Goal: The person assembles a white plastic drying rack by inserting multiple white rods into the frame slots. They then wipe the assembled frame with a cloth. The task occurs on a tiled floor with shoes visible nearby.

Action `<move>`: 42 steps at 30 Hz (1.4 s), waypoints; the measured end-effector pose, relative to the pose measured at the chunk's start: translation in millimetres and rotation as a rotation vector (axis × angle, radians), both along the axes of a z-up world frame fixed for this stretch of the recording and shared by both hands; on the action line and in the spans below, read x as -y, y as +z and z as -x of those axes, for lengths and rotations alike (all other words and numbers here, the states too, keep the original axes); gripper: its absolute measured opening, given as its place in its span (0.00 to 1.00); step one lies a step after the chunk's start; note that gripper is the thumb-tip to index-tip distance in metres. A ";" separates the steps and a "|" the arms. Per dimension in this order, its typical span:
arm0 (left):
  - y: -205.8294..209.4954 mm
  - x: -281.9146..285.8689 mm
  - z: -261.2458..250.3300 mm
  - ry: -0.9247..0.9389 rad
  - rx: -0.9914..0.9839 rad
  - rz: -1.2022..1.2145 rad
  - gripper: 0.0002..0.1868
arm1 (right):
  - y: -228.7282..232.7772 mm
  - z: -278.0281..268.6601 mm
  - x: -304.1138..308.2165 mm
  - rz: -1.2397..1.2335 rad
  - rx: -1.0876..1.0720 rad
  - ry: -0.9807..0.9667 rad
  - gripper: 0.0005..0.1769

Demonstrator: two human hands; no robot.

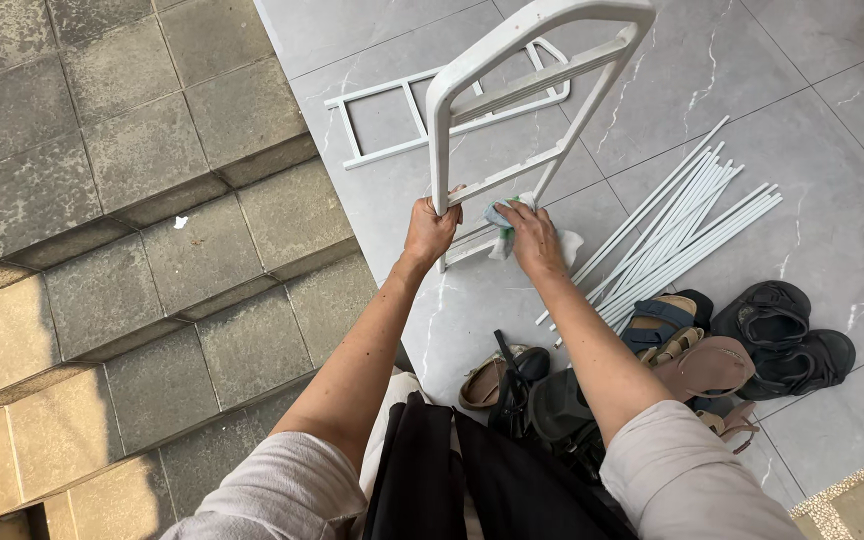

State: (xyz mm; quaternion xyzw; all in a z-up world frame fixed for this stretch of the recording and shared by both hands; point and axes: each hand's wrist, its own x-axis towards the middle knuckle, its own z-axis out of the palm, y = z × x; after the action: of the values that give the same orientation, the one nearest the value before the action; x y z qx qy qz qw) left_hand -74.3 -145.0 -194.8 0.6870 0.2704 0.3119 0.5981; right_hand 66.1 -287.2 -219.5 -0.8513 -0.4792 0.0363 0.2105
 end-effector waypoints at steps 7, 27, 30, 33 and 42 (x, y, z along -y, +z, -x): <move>-1.5 -5.3 -4.4 0.034 0.012 -0.006 0.22 | -38.9 42.0 -22.3 -0.303 -0.094 -0.163 0.29; 7.6 8.4 5.1 0.021 -0.140 0.100 0.29 | -16.9 19.6 9.9 -0.234 -0.096 -0.106 0.33; 9.6 8.2 1.2 0.038 -0.027 0.077 0.28 | -46.4 77.7 3.0 -0.411 -0.104 -0.096 0.32; 3.9 0.0 1.3 0.030 -0.073 0.023 0.29 | -72.0 107.6 20.5 -0.368 -0.222 -0.097 0.31; -30.6 11.4 15.1 0.011 -0.119 -0.050 0.11 | -118.0 13.9 57.4 -0.366 -0.337 -0.320 0.23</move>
State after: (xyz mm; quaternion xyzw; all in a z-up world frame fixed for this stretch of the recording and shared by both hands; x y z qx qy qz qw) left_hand -89.4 -156.4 -225.4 0.7176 0.3016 0.2805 0.5616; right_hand 52.2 -344.5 -337.6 -0.8460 -0.2957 0.0565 0.4400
